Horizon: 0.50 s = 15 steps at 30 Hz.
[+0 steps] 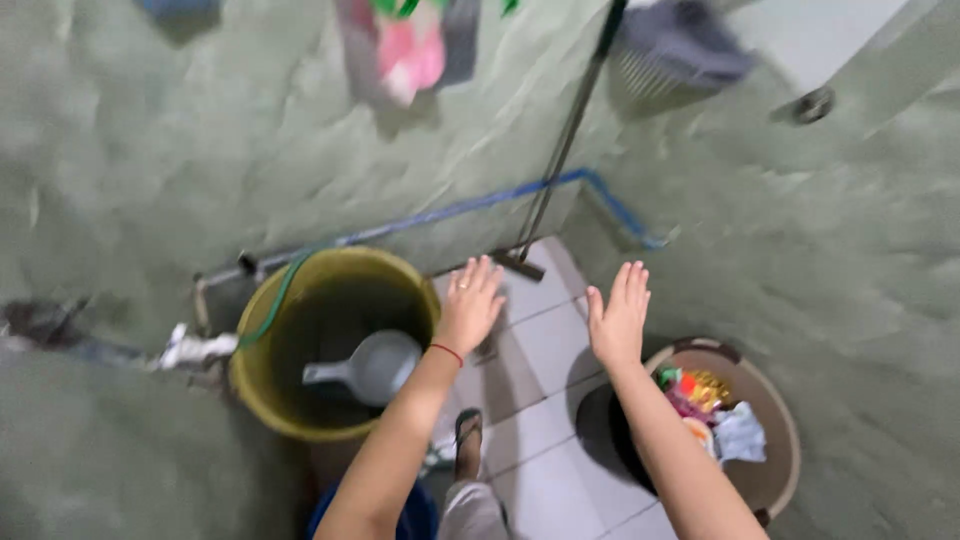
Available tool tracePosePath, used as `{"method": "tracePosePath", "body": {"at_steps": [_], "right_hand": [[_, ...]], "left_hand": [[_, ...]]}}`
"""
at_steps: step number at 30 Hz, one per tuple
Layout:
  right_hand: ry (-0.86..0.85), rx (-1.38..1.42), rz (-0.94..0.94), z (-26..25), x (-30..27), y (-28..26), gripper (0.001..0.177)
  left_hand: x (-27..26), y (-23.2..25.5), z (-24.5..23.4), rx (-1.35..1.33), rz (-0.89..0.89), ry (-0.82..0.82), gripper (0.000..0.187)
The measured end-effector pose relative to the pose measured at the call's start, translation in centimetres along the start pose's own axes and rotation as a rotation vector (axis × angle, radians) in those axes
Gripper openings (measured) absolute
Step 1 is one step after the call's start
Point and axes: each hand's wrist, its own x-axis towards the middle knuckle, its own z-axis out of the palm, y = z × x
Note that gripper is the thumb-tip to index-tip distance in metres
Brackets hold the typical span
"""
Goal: Cleaning and organizing toiletries on corner shelves in a bathroom using water and a scrub brush.
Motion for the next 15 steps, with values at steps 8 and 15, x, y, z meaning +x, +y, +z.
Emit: {"method": "tracePosePath", "body": {"at_steps": [8, 15], "right_hand": [[-0.186, 0.012, -0.020, 4.6, -7.6, -3.5, 0.078], [-0.212, 0.050, -0.092, 6.5, -7.7, -5.6, 0.076]], "left_hand": [[-15.1, -7.8, -2.5, 0.075, -0.335, -0.136, 0.058], [-21.0, -13.9, -0.5, 0.086, -0.541, -0.201, 0.060]]}}
